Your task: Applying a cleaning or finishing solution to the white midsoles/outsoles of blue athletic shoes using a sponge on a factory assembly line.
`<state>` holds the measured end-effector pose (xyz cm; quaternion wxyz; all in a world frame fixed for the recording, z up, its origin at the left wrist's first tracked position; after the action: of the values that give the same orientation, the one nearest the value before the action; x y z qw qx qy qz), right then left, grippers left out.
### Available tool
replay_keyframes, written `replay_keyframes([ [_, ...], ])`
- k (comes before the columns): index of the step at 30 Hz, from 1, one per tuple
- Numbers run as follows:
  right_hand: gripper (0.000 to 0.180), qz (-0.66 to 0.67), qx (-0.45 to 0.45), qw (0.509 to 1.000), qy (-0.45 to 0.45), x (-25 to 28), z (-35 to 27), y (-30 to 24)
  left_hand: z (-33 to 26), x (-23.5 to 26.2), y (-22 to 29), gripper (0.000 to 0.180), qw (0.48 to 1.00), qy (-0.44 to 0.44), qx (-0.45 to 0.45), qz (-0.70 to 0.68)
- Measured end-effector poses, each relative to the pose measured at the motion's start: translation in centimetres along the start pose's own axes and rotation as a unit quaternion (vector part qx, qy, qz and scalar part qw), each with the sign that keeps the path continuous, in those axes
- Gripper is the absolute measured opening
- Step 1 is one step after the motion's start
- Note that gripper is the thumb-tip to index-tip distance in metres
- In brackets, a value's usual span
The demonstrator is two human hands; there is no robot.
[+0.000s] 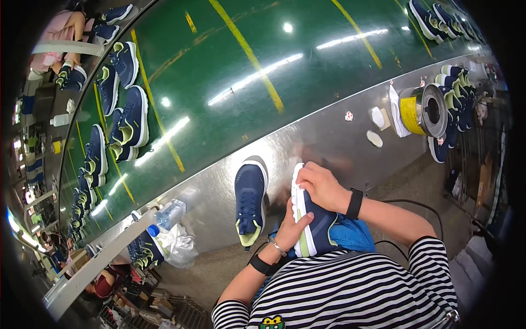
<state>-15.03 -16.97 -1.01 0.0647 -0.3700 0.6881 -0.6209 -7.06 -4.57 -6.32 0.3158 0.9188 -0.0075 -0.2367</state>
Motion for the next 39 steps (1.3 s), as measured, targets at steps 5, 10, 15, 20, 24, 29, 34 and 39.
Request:
replay_keyframes([
  [5, 0.002, -0.012, -0.045, 0.998, 0.034, 0.8, 1.7, 1.8, 0.0, -0.3, 0.3, 0.071, 0.998, 0.01, -0.02, 0.06],
  [10, 0.002, -0.002, 0.02, 1.0, 0.004, -0.5, -0.1, -0.4, -0.2, -0.5, 0.5, 0.073, 0.997, 0.012, -0.016, 0.069],
  [15, 0.003, -0.014, -0.017, 0.999, 0.035, 0.7, 1.0, 1.2, 0.1, -0.3, -0.1, 0.075, 0.998, 0.01, -0.009, 0.067],
  [20, 0.002, -0.013, 0.022, 0.998, 0.058, 0.4, 0.0, 0.6, -0.1, -0.5, -0.2, 0.077, 0.998, 0.003, -0.014, 0.066],
  [24, 0.004, -0.008, -0.036, 0.998, 0.045, 1.0, 0.0, 1.8, -0.1, -0.2, -0.2, 0.078, 0.998, 0.003, 0.005, 0.056],
  [29, 0.004, 0.003, -0.027, 0.999, 0.043, 0.7, -0.4, 1.4, -0.2, -0.3, -0.5, 0.079, 0.999, -0.001, 0.006, 0.034],
  [34, 0.005, 0.005, -0.028, 0.999, 0.021, 0.5, -0.7, 1.4, -0.1, 0.2, -1.0, 0.076, 0.998, 0.005, 0.017, 0.052],
  [39, 0.006, -0.035, -0.018, 0.998, 0.051, 1.2, 0.2, 2.4, -0.6, -0.3, -0.2, 0.075, 0.999, 0.0, 0.009, 0.036],
])
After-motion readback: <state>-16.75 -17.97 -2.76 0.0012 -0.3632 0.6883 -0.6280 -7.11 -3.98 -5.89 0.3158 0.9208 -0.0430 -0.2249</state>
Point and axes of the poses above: each hand's wrist, its own z-axis towards the middle knuckle, its own x-axis out of the back of the hand, y = z × x, the point moved 8 cm from there along z, towards the middle knuckle, and after that the axes turned 8 degrees about -y, right-handed, at the moved point
